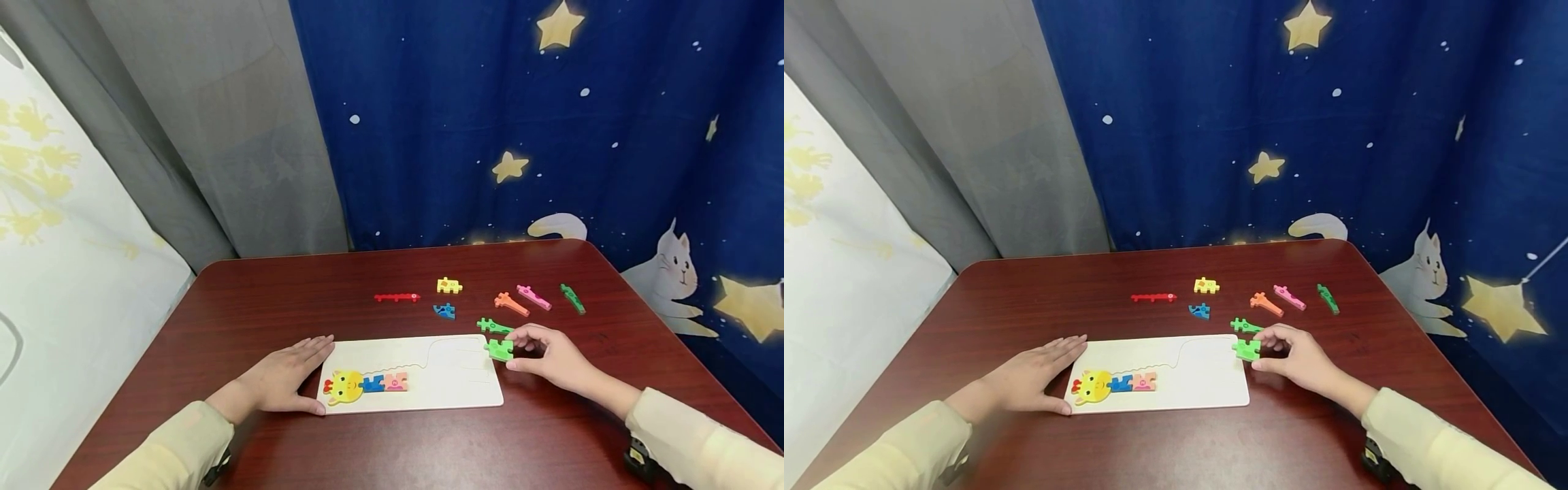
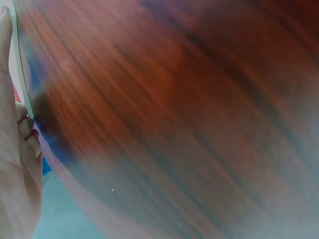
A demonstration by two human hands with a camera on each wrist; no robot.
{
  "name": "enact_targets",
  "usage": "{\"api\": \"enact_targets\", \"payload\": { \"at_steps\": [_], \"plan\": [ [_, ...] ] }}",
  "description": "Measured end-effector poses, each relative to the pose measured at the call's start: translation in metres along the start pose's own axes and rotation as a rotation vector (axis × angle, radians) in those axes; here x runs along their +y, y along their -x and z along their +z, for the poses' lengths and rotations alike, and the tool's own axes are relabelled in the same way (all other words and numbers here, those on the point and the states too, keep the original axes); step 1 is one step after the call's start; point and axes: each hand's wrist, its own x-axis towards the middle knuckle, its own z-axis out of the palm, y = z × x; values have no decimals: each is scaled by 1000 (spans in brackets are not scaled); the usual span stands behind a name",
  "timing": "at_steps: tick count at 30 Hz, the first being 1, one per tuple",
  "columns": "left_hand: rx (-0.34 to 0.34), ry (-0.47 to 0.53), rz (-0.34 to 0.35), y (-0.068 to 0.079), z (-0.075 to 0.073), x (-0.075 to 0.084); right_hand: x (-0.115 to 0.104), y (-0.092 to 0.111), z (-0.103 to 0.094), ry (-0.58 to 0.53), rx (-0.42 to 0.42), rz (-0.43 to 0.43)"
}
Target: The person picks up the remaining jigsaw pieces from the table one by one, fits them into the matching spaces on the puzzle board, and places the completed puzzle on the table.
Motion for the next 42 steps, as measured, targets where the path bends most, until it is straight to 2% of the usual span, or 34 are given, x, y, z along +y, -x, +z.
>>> {"api": "enact_targets", "payload": {
  "at_steps": [6, 15, 19, 23, 28, 35, 42],
  "plan": [
    [-33, 7, -10, -1, 0, 0, -22, -5, 5, -38, -5, -17],
    [-34, 9, -24, 0, 0, 0, -35, -12, 16, -73, -43, -24],
    [-49, 6, -33, 0, 0, 0, -31, -15, 23, -100, -59, -18],
    [-34, 1, -20, 0, 0, 0, -20, -18, 31, -108, -71, -15],
    [-19, 4, -11, 0, 0, 0, -18, -21, 38, -142, -85, -20],
    [-62, 14, -38, -1, -1, 1, -22, -25, 47, -136, -94, -9],
    [-7, 8, -4, 0, 0, 0, -28, -29, 55, -104, -104, -12]
  ]
}}
